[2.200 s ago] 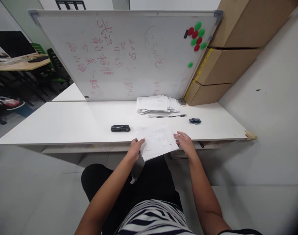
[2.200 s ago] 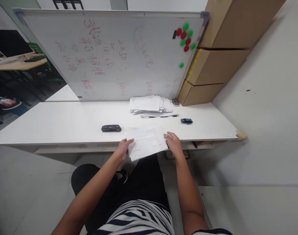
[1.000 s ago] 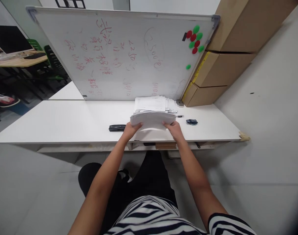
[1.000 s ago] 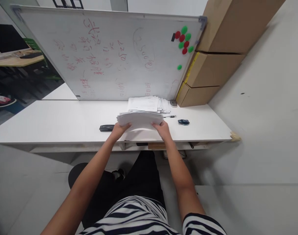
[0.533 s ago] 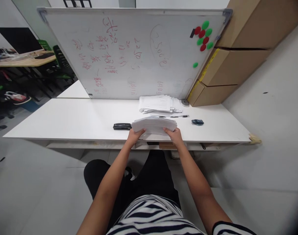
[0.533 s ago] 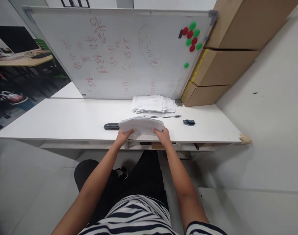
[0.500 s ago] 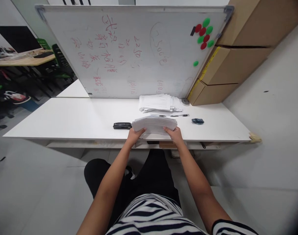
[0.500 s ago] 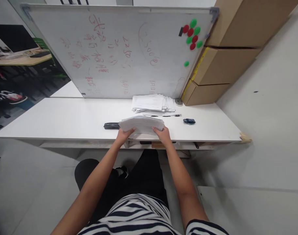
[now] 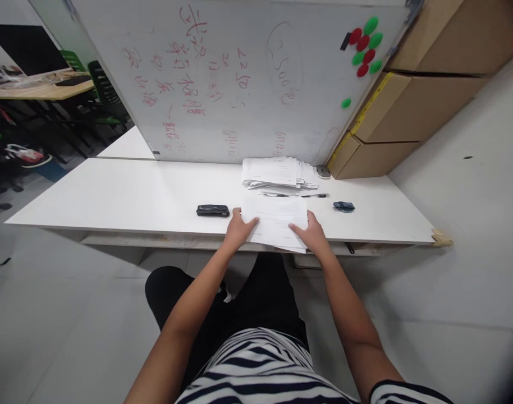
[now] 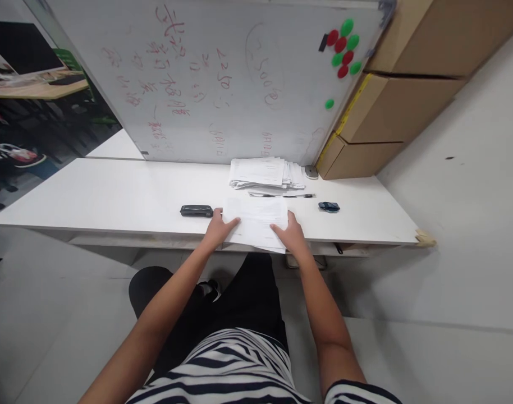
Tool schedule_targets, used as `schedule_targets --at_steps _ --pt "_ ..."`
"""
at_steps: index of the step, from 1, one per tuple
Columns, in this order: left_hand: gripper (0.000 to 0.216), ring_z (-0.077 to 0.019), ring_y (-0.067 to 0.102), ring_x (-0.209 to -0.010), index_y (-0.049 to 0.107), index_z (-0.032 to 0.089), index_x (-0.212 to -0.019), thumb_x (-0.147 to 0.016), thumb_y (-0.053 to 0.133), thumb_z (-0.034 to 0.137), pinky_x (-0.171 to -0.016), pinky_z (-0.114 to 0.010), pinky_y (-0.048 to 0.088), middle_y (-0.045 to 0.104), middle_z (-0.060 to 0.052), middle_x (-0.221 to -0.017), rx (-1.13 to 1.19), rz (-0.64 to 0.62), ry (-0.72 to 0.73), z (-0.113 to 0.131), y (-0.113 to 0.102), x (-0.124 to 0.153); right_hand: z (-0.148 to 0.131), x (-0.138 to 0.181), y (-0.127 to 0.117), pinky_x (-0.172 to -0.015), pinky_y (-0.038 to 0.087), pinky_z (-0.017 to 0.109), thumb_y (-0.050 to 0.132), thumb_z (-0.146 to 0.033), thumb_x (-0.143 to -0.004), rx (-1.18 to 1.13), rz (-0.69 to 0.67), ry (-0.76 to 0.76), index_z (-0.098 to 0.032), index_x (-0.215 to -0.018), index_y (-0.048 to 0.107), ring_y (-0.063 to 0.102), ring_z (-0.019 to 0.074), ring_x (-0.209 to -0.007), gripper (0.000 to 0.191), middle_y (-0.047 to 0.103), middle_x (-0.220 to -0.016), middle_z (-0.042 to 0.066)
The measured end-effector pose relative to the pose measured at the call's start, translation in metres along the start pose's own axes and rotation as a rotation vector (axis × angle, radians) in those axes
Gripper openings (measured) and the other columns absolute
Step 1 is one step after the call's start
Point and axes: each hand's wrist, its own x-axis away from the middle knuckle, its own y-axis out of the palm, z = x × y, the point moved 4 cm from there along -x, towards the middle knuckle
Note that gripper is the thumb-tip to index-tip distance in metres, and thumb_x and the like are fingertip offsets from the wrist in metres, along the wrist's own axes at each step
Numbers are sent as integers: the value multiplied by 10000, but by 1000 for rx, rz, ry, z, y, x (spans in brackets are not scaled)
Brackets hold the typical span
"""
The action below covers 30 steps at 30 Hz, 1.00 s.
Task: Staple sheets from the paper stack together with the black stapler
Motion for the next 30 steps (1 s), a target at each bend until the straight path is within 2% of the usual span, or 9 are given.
schedule_targets --at_steps 2,5,9,11,16,19,22,24,30 --pt "636 -272 608 -1047 385 176 -1355 -818 630 411 -818 -362 491 583 -153 -1207 -234 45 16 0 7 3 8 3 2 -934 468 444 606 -486 -784 147 -17 37 -201 -1401 366 553 313 -1163 720 568 -1306 146" --pt "432 -292 583 -1055 466 197 -1293 -884 527 324 -794 -381 478 541 -154 -1186 -556 90 94 1 21 8 11 8 7 -963 408 520 563 -504 -807 412 31 69 -168 -1436 308 455 375 -1242 757 443 -1405 204" --pt "341 -278 578 -1009 554 213 -1205 -894 500 342 -787 -383 466 541 -143 -1152 -609 127 194 2 23 11 -6 7 9 -1022 305 573 582 -463 -817 621 110 -45 -169 -1474 214 206 403 -1393 808 108 -1564 217" --pt "342 -299 537 -1089 578 216 -1186 -899 488 378 -867 -426 434 531 -150 -1218 -583 226 277 2 9 8 -18 -4 7 -1050 263 574 575 -428 -833 656 122 -127 -163 -1471 223 129 392 -1422 775 70 -1572 214" --pt "439 -342 320 -1329 570 201 -1225 -891 481 473 -1085 -513 220 444 -152 -1401 -563 470 391 -22 -52 -22 -59 -77 15 -1088 268 500 422 -378 -920 663 46 -361 -168 -1432 339 220 332 -1410 559 276 -1534 163" --pt "548 -347 245 -1381 501 169 -1307 -881 473 513 -1115 -523 177 392 -172 -1449 -580 433 337 -51 -76 -45 -79 -131 34 -1101 257 463 393 -335 -935 707 -80 -479 -176 -1448 322 226 295 -1419 542 261 -1552 144" --pt "588 -338 250 -1389 453 157 -1355 -883 470 508 -1111 -498 222 340 -183 -1484 -623 304 351 -68 -77 -58 -82 -171 51 -1096 248 457 423 -370 -934 731 -226 -457 -192 -1473 272 243 299 -1416 588 265 -1553 146" --pt "622 -335 262 -1388 440 177 -1369 -863 503 532 -1109 -492 237 339 -177 -1488 -666 234 389 -71 -72 -60 -78 -188 57 -1037 329 421 420 -380 -938 696 -288 -422 -177 -1468 285 419 300 -1314 584 420 -1462 174" --pt "610 -312 329 -1349 463 199 -1336 -853 506 569 -1082 -469 292 393 -169 -1443 -699 209 428 -69 -69 -61 -66 -204 58 -796 456 364 204 -333 -991 643 -160 -303 -105 -1445 299 664 277 -907 517 696 -1014 191"
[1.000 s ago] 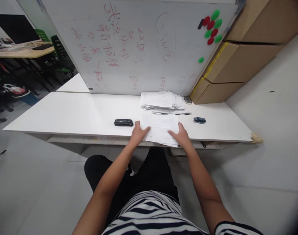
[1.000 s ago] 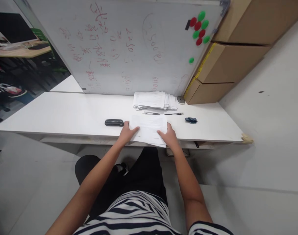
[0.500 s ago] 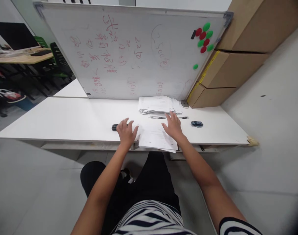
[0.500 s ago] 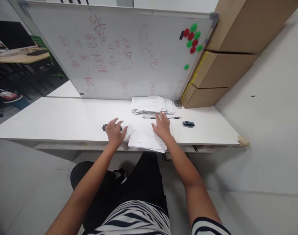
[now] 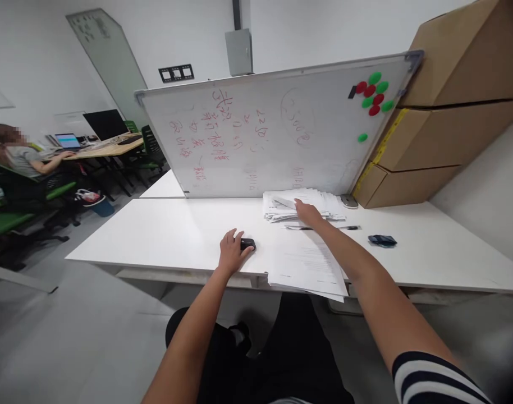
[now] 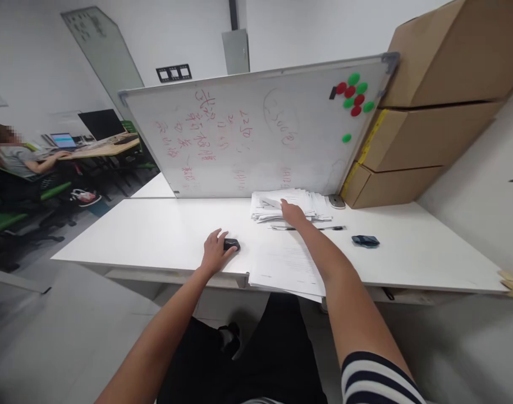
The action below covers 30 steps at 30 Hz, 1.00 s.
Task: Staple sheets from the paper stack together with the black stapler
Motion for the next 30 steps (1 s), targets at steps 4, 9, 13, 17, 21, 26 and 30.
schedule_targets --at_steps 4,9,13,17,21,26,30 --pt "580 -305 359 -1325 477 209 -1319 -861 499 564 -1076 -461 297 420 -157 -1421 16 -13 -13 -1 -2 1 -12 6 9 -869 427 373 255 -228 -974 58 54 23 -96 -1391 375 629 271 -988 454 672 -1053 212" --pt "554 -306 392 -1289 501 206 -1294 -863 504 552 -1054 -459 321 459 -154 -1382 38 -22 -26 -1 -1 1 -26 6 16 -984 343 403 327 -279 -981 108 62 -35 -137 -1325 462 500 264 -1164 396 578 -1232 201" --pt "537 -311 413 -1261 519 209 -1278 -850 538 533 -1043 -458 330 487 -152 -1345 49 -14 -32 0 -1 0 -26 -3 12 -900 391 352 383 -461 -961 123 19 -26 -153 -1189 577 507 262 -1087 430 581 -1189 174" --pt "528 -304 423 -1241 523 205 -1269 -851 540 527 -1038 -447 329 503 -145 -1318 54 -28 -44 3 -3 0 -29 -10 11 -868 402 376 358 -514 -954 131 4 27 -149 -1139 626 508 280 -1054 489 573 -1162 183" --pt "526 -304 424 -1229 525 213 -1268 -846 551 525 -1035 -440 324 507 -142 -1307 60 -61 -70 4 -5 0 -30 -10 13 -881 395 412 321 -532 -954 110 -8 59 -172 -1144 651 497 293 -1059 524 558 -1178 185" --pt "533 -308 415 -1225 521 210 -1269 -851 532 539 -1032 -434 318 503 -140 -1302 84 -59 -61 4 -5 0 -24 -13 16 -934 375 461 368 -567 -917 -15 -4 109 -198 -1203 636 472 320 -1121 539 520 -1229 170" --pt "526 -306 409 -1229 516 208 -1269 -858 521 536 -1041 -435 304 504 -141 -1300 93 -81 -62 5 -5 -1 -28 -19 21 -956 345 535 309 -611 -909 -36 4 159 -168 -1233 586 442 350 -1162 615 487 -1255 182"
